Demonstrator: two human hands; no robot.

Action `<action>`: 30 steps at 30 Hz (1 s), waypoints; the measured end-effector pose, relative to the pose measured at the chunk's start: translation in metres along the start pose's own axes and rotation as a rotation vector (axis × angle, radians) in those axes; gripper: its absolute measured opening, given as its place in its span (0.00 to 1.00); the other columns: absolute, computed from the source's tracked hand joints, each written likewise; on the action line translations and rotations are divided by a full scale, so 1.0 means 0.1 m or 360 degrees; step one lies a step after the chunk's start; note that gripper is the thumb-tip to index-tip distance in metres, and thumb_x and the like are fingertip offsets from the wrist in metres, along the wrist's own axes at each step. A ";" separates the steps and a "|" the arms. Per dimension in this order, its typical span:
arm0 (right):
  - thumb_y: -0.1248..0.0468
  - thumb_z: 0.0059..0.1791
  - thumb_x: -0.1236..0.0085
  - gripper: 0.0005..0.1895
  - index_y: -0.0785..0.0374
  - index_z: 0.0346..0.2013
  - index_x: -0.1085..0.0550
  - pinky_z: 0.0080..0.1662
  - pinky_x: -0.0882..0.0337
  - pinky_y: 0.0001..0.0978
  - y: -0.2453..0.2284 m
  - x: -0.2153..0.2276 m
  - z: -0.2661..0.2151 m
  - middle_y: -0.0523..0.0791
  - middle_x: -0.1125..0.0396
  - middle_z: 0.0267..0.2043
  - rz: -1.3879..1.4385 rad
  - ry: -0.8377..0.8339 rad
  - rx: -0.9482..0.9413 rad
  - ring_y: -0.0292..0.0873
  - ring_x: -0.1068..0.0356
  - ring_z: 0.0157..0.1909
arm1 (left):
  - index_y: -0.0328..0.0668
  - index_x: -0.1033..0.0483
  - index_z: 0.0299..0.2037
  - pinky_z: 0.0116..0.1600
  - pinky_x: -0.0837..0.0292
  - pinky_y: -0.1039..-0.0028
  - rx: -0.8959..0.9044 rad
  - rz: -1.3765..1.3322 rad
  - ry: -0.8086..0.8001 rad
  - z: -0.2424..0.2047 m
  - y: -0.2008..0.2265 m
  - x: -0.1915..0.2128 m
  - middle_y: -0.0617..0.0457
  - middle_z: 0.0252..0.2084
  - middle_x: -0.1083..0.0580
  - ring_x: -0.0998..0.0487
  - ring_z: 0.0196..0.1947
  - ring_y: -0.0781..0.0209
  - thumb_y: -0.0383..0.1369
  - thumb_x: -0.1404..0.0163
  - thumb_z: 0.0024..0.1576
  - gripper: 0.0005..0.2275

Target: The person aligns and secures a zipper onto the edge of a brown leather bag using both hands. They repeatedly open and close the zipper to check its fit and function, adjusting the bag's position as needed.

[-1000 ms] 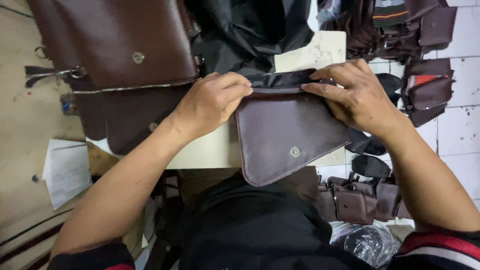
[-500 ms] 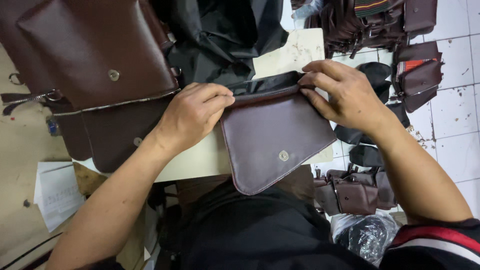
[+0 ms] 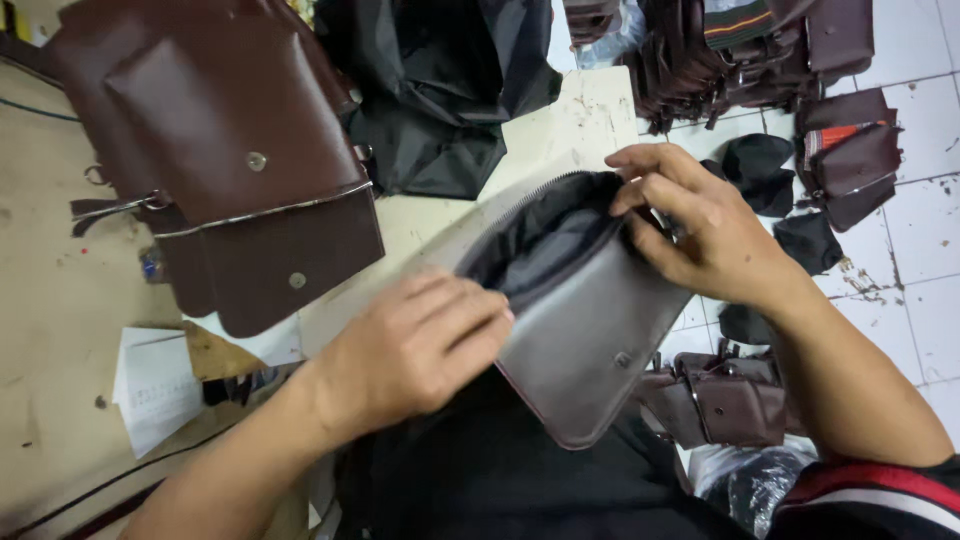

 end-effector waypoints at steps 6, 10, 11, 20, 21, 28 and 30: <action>0.77 0.51 0.52 0.04 0.70 0.34 0.28 0.41 0.33 0.35 -0.16 0.03 -0.16 0.60 0.35 0.57 0.0042 -0.0077 0.0355 0.46 0.35 0.38 | 0.36 0.26 0.49 0.55 0.19 0.65 0.0508 -0.0959 -0.0113 0.16 -0.14 0.26 0.48 0.47 0.22 0.19 0.47 0.52 0.26 0.48 0.63 0.07; 0.79 0.52 0.58 0.11 0.72 0.25 0.41 0.45 0.22 0.32 -0.37 0.05 -0.06 0.66 0.36 0.53 0.0123 -0.0057 0.0584 0.53 0.28 0.48 | 0.27 0.25 0.47 0.48 0.21 0.68 0.0576 -0.0666 -0.0048 0.38 -0.30 0.20 0.42 0.43 0.24 0.21 0.42 0.51 0.26 0.47 0.63 0.08; 0.78 0.52 0.57 0.10 0.72 0.26 0.37 0.48 0.24 0.37 -0.42 0.06 -0.04 0.64 0.34 0.53 0.0110 -0.0051 0.0654 0.56 0.28 0.50 | 0.28 0.27 0.50 0.49 0.20 0.69 0.0567 -0.0753 -0.0124 0.42 -0.29 0.14 0.43 0.44 0.25 0.20 0.42 0.52 0.28 0.50 0.64 0.09; 0.64 0.56 0.55 0.12 0.65 0.30 0.28 0.60 0.36 0.47 -0.36 0.09 0.10 0.56 0.38 0.58 0.0289 -0.0191 0.0635 0.56 0.36 0.61 | 0.46 0.34 0.56 0.62 0.30 0.57 0.0245 -0.0530 -0.0545 0.57 -0.43 -0.11 0.44 0.55 0.34 0.28 0.55 0.46 0.19 0.43 0.55 0.21; 0.63 0.56 0.55 0.13 0.64 0.31 0.26 0.62 0.41 0.51 -0.31 0.09 0.11 0.56 0.40 0.60 0.0241 -0.0169 0.0606 0.57 0.40 0.64 | 0.49 0.35 0.58 0.61 0.26 0.54 0.0151 -0.0435 -0.0602 0.55 -0.43 -0.16 0.41 0.56 0.34 0.27 0.55 0.43 0.20 0.40 0.52 0.26; 0.72 0.54 0.56 0.12 0.59 0.36 0.23 0.62 0.42 0.51 -0.21 0.11 0.17 0.54 0.40 0.61 0.0085 -0.0148 0.0515 0.56 0.39 0.62 | 0.41 0.29 0.46 0.42 0.33 0.59 0.0006 -0.0235 -0.0724 0.55 -0.50 -0.25 0.47 0.40 0.35 0.31 0.41 0.47 0.26 0.40 0.55 0.12; 0.72 0.54 0.57 0.13 0.60 0.43 0.23 0.57 0.38 0.47 -0.26 0.14 0.13 0.51 0.38 0.58 0.0109 -0.0224 0.0449 0.53 0.36 0.53 | 0.42 0.32 0.42 0.39 0.34 0.58 0.0215 -0.0351 -0.0933 0.42 -0.57 -0.29 0.48 0.40 0.35 0.31 0.41 0.47 0.26 0.47 0.61 0.06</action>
Point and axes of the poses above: each hand's wrist, its own z-axis towards the middle knuckle, its own x-axis out of the back of the hand, y = z × x, the point moved 4 cm from there along z, towards the middle knuckle
